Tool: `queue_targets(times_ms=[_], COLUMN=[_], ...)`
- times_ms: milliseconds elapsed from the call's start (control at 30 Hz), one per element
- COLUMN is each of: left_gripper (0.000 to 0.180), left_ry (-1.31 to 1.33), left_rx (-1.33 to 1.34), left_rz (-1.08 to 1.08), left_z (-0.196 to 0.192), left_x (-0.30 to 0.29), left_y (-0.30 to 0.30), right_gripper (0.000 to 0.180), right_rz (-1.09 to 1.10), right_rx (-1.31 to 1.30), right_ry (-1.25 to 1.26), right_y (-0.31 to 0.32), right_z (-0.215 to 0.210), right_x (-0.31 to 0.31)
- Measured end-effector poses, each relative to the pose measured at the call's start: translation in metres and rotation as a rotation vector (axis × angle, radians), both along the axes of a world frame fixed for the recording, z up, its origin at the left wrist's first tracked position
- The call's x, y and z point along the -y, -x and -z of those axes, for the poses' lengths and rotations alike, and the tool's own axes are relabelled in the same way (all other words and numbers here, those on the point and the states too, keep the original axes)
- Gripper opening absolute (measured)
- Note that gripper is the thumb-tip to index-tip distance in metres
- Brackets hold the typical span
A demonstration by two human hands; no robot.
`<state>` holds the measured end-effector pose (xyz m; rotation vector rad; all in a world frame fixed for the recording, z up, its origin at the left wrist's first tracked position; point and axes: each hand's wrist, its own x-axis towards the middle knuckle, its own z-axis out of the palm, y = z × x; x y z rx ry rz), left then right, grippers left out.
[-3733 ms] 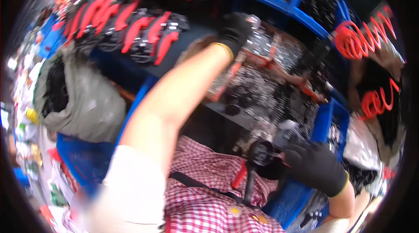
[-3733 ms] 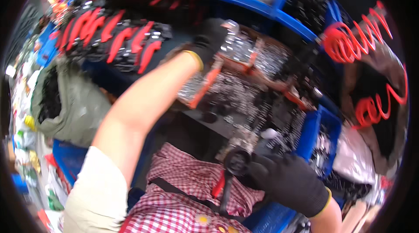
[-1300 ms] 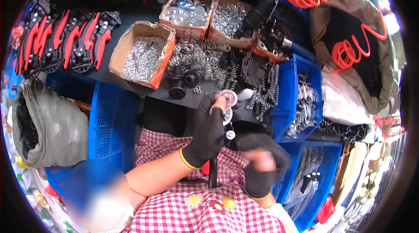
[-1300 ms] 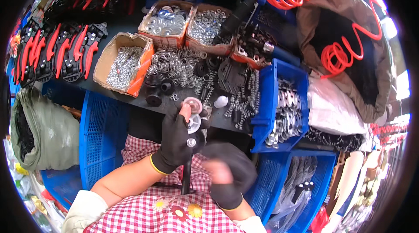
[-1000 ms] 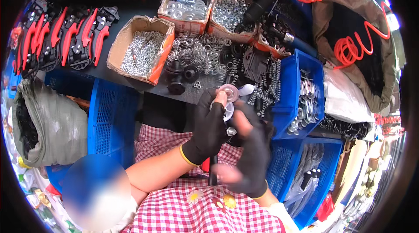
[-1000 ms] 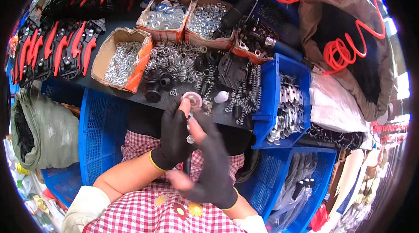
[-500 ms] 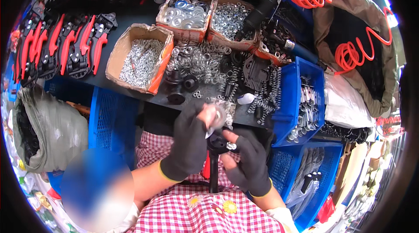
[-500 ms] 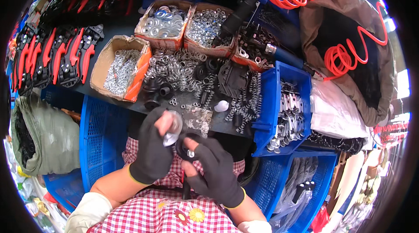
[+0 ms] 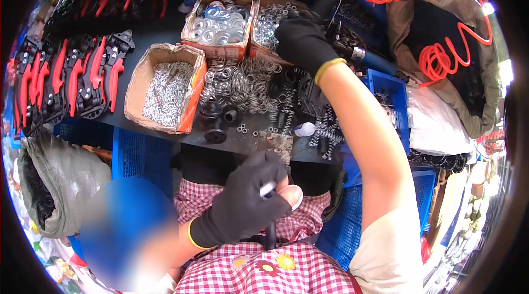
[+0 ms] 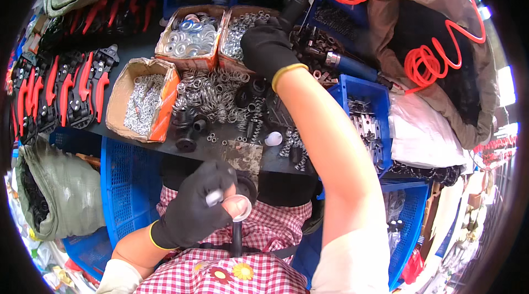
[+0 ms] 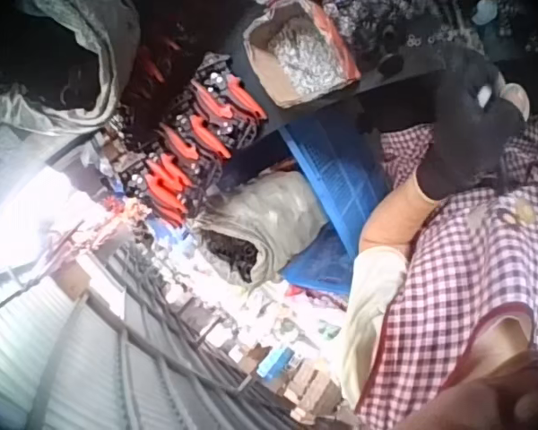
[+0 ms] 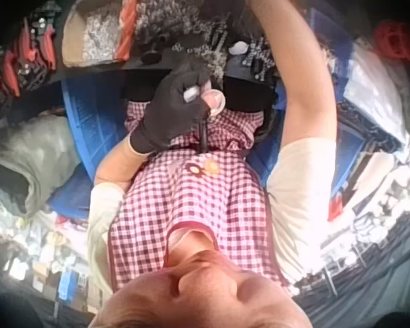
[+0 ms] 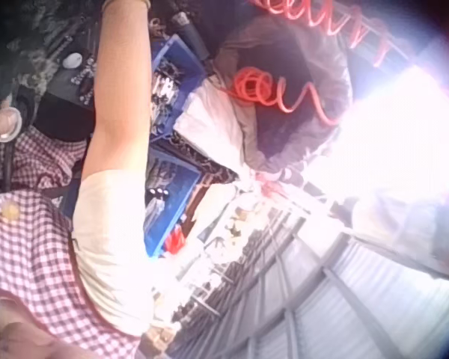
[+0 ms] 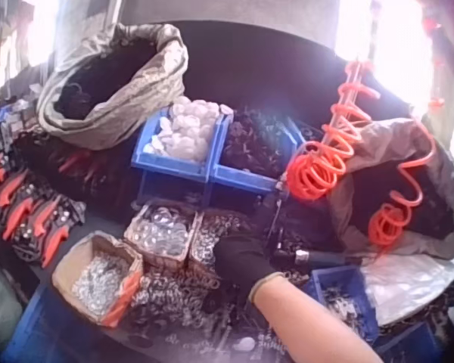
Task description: The person assembles caulking guns by gluing parts, driving screws with a pneumatic screwdriver, and screwing barrels onto the handle assemblies. The person then packs the completed caulking guns into plastic bags and places them into a blue crate.
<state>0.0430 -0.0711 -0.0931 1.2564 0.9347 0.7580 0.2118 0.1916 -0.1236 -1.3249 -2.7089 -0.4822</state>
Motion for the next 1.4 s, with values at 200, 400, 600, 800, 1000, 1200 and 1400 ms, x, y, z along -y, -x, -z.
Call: queue_targets(times_ms=[200,400,600,800,1000,1200,1400], left_gripper=[0.067,0.046,0.037,0.073,0.081,0.079,0.051], left_ry=[-0.639,-1.236,-0.944,-0.948,-1.063,-0.713,0.01], left_rx=[-0.004,-0.108,-0.063,-0.022,-0.181,0.026,0.218], left_rz=[-0.43,-0.112,0.199,-0.054,-0.1,-0.308,-0.672], left_z=[0.012,0.016,0.009,0.036,0.025,0.075,0.171], left_x=[0.007,-0.004,-0.015,0.004,0.008,0.039,0.062], left_y=[-0.003,-0.016,0.005,-0.006,-0.004,0.002,-0.008], right_gripper=[0.013,0.016,0.013,0.02,0.039,0.038,0.025], right_rz=[0.205,-0.104,-0.336,-0.456,-0.586,-0.448,-0.252], right_rx=[0.092,-0.449,-0.791,-0.57,-0.384,-0.801,-0.676], right_ry=[0.219,0.095,0.177,0.169,0.156,0.566,0.228], right_y=[0.018,0.011,-0.007,-0.033,-0.042,-0.036,-0.047], right_z=[0.003,-0.029,-0.098,-0.081,-0.069,-0.074,-0.077], right_x=[-0.005,0.046,0.2,0.259,0.254,0.251,0.276])
